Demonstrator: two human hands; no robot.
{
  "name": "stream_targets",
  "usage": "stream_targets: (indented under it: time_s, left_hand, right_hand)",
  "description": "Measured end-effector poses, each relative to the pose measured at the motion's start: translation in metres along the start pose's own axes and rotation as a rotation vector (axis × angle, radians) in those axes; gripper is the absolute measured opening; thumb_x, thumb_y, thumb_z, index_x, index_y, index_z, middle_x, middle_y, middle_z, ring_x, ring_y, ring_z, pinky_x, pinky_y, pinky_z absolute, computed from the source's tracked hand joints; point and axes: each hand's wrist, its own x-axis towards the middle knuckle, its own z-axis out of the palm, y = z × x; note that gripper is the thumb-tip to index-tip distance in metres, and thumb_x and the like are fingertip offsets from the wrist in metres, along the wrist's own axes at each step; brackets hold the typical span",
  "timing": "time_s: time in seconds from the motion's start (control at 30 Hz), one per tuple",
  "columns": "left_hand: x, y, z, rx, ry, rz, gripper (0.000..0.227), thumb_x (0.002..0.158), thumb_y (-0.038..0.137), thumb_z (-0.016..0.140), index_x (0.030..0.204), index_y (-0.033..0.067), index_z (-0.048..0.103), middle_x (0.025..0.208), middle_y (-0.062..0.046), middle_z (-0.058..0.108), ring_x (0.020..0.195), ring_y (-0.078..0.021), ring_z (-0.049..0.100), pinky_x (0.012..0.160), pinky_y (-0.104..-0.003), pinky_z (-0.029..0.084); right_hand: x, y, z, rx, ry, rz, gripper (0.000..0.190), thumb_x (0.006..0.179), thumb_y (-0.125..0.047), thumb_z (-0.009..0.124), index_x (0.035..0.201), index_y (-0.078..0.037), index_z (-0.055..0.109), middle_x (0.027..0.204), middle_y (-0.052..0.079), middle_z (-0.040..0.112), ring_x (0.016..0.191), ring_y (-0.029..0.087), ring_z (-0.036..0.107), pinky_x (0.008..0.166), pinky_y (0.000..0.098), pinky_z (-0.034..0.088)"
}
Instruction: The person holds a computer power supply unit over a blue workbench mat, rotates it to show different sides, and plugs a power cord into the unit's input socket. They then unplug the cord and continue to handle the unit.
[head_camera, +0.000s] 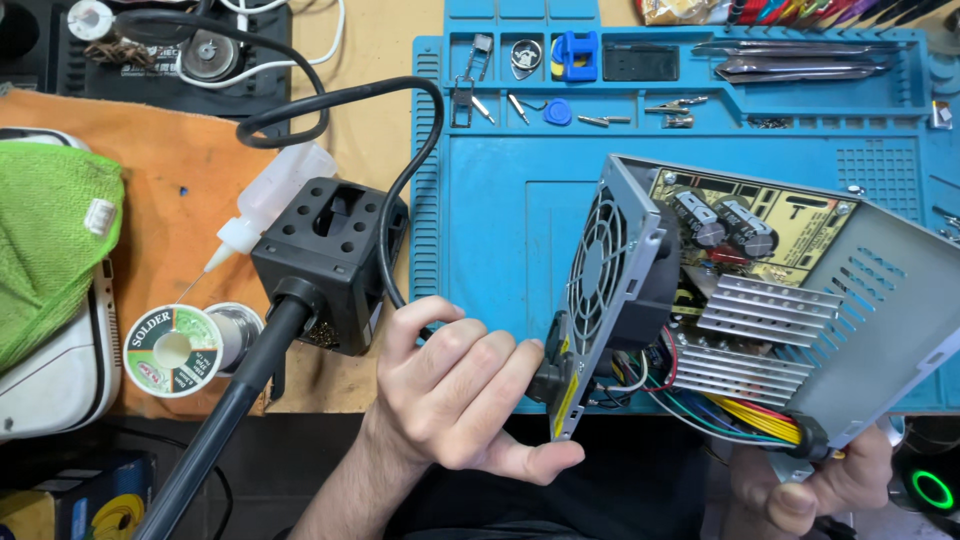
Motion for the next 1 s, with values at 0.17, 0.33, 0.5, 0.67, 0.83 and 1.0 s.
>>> stream_targets:
  time_s: [0.17, 0.33, 0.5, 0.67, 0.83, 1.0]
  left_hand:
    - [0.000, -0.001, -0.003, -0.012, -0.008, -0.015, 0.066, 0.113, 0.060, 0.043, 0.085, 0.0090, 0.074, 0.077, -0.001, 0.064, 0.068, -0.0187, 0.058, 0.078, -0.039, 0.051]
    - [-0.001, -0.002, -0.004, 0.005, 0.012, 0.000, 0.065, 0.115, 0.058, 0.040, 0.086, 0.0100, 0.073, 0.077, -0.001, 0.063, 0.071, -0.0181, 0.058, 0.077, -0.038, 0.052]
    - [-0.001, -0.004, -0.005, -0.008, 0.017, 0.005, 0.065, 0.117, 0.056, 0.040, 0.087, 0.0098, 0.072, 0.078, -0.001, 0.063, 0.070, -0.0180, 0.058, 0.078, -0.037, 0.051]
    - [-0.001, -0.005, -0.007, -0.012, 0.012, 0.005, 0.064, 0.118, 0.055, 0.039, 0.087, 0.0093, 0.071, 0.079, -0.001, 0.063, 0.070, -0.0175, 0.057, 0.079, -0.037, 0.051]
    - [-0.003, -0.004, -0.006, 0.008, 0.013, 0.006, 0.065, 0.118, 0.055, 0.037, 0.088, 0.0097, 0.072, 0.081, -0.001, 0.064, 0.074, -0.0183, 0.061, 0.079, -0.037, 0.053]
    - [-0.002, -0.004, -0.007, -0.001, 0.019, 0.000, 0.065, 0.119, 0.054, 0.037, 0.087, 0.0095, 0.072, 0.081, -0.001, 0.065, 0.074, -0.0180, 0.061, 0.079, -0.037, 0.053]
  right_hand:
    - [0.011, -0.036, 0.002, -0.236, -0.021, 0.291, 0.074, 0.116, -0.050, 0.047, 0.130, 0.022, 0.053, 0.118, 0.047, 0.063, 0.110, 0.056, 0.065, 0.099, 0.0579, 0.055]
    - [0.023, -0.062, -0.011, -0.463, -0.285, 0.539, 0.020, 0.126, 0.015, 0.054, 0.139, 0.008, 0.039, 0.137, 0.013, 0.071, 0.092, 0.033, 0.048, 0.086, 0.0362, 0.039]
    - [0.056, -0.071, 0.022, -0.370, -0.368, 0.392, 0.029, 0.122, -0.002, 0.039, 0.150, -0.011, 0.044, 0.152, 0.010, 0.056, 0.124, 0.032, 0.057, 0.099, 0.0377, 0.042]
    - [0.069, -0.086, 0.040, -0.441, -0.267, 0.228, 0.068, 0.133, -0.040, 0.029, 0.139, 0.025, 0.045, 0.130, 0.049, 0.072, 0.121, 0.064, 0.071, 0.095, 0.0543, 0.054]
    - [0.053, -0.077, 0.024, -0.436, -0.296, 0.262, 0.069, 0.133, -0.042, 0.029, 0.138, 0.025, 0.043, 0.137, 0.051, 0.071, 0.124, 0.068, 0.072, 0.097, 0.0541, 0.055]
    - [0.055, -0.077, 0.022, -0.392, -0.324, 0.305, 0.075, 0.129, -0.052, 0.030, 0.137, 0.022, 0.039, 0.138, 0.052, 0.065, 0.129, 0.068, 0.070, 0.098, 0.0566, 0.056]
